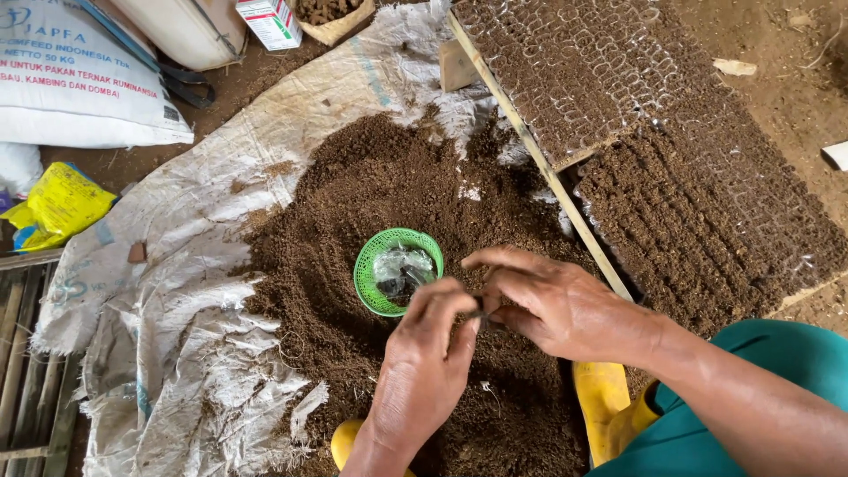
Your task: The person scoops soil from a large pile on a white sack and fills the cells of a wooden seedling tray. They use their hands to pack the soil into the compartments and occasionally reach into a green basket to retrieve small plastic bags containing seeds.
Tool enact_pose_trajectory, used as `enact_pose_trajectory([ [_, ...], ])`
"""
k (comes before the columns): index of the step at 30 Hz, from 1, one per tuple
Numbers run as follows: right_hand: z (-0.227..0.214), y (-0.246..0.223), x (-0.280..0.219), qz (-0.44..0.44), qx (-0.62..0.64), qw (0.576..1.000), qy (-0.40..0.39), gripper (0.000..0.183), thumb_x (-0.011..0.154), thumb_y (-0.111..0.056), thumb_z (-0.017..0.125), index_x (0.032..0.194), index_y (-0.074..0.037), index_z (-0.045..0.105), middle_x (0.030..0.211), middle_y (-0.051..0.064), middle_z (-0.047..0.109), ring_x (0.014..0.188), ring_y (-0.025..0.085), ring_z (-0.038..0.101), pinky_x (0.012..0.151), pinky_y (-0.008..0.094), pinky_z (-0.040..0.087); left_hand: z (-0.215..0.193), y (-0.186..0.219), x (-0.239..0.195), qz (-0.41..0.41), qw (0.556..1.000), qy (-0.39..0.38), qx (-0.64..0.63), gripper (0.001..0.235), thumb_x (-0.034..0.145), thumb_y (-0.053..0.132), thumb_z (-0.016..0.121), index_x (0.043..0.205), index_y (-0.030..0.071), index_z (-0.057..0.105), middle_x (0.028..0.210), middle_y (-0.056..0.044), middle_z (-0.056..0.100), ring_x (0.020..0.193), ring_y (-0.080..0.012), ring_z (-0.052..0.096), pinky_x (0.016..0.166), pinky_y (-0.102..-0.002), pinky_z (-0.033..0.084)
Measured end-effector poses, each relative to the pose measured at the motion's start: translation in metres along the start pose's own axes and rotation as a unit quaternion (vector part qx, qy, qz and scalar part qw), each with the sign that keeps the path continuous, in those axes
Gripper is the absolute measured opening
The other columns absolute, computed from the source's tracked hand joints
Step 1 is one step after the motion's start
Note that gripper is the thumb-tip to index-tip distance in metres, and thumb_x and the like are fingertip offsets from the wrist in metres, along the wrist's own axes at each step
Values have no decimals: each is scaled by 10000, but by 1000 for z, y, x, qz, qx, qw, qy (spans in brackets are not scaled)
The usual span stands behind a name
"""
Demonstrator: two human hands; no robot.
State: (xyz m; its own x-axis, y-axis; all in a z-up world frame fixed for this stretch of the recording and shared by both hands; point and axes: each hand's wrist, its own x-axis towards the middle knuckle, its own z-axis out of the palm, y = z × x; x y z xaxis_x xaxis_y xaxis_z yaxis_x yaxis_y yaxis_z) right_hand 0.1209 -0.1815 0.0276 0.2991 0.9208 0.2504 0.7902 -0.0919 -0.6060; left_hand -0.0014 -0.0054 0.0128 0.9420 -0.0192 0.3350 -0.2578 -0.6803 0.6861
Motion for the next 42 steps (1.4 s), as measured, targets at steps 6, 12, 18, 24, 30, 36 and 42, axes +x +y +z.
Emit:
enact_pose_trajectory([
  [6, -8, 0, -5, 27, -87, 995, 41, 15, 1005, -129, 607, 1013, -119, 600, 1483, 118, 490, 1192, 267, 634, 999, 438, 562, 25, 4, 3, -431, 824, 143, -339, 504, 934, 447, 533, 1293, 96, 577, 1164, -107, 703, 1042, -248, 791, 986, -408, 679],
  [12, 1, -5, -6, -71, -183, 978, 72, 98, 978, -140, 664, 940, -86, 593, 1367, 144, 569, 970, 197, 663, 897, 393, 602, 38, 25, 10, -538, 559, 28, -630, 885, 1067, 687, 154, 1048, -47, 648, 820, -200, 680, 591, -248, 602, 546, -335, 499],
  [18, 0, -12, -5, -62, -155, 985, 34, 106, 981, -157, 637, 900, -92, 613, 1404, 144, 561, 1123, 260, 642, 984, 442, 552, 37, 20, 18, -555, 537, 167, -613, 564, 1115, 564, 385, 946, 65, 586, 650, -98, 577, 476, -178, 491, 419, -294, 379],
  [24, 1, -14, -3, -48, -103, 992, 46, 103, 1010, -158, 600, 950, -84, 640, 1408, 160, 577, 1205, 317, 640, 967, 482, 533, 47, 11, 12, -551, 546, 184, -603, 547, 1036, 605, 506, 950, 80, 637, 617, -56, 551, 474, -136, 449, 419, -263, 349],
  [30, -1, -17, -3, -23, -47, 998, 22, 50, 966, -118, 645, 916, -122, 642, 1440, 124, 567, 1278, 301, 599, 1042, 494, 499, 51, 6, 15, -500, 539, 191, -651, 527, 1033, 602, 558, 808, 125, 542, 561, -4, 445, 411, -100, 381, 355, -235, 331],
  [36, -3, -17, -5, 16, -50, 998, 20, 286, 963, -254, 673, 1237, -172, 668, 1517, 79, 529, 1344, 316, 577, 1066, 526, 498, 44, 12, 22, -571, 521, 199, -602, 558, 991, 673, 514, 999, 119, 586, 659, -22, 455, 482, -115, 364, 426, -258, 306],
  [42, 12, -2, -4, -39, -183, 982, 22, 400, 910, -266, 711, 1298, -217, 623, 1534, 112, 482, 1270, 324, 583, 1007, 494, 575, 45, 11, 16, -554, 572, 183, -577, 556, 1033, 661, 450, 879, 130, 503, 626, 0, 397, 482, -112, 381, 424, -259, 367],
])
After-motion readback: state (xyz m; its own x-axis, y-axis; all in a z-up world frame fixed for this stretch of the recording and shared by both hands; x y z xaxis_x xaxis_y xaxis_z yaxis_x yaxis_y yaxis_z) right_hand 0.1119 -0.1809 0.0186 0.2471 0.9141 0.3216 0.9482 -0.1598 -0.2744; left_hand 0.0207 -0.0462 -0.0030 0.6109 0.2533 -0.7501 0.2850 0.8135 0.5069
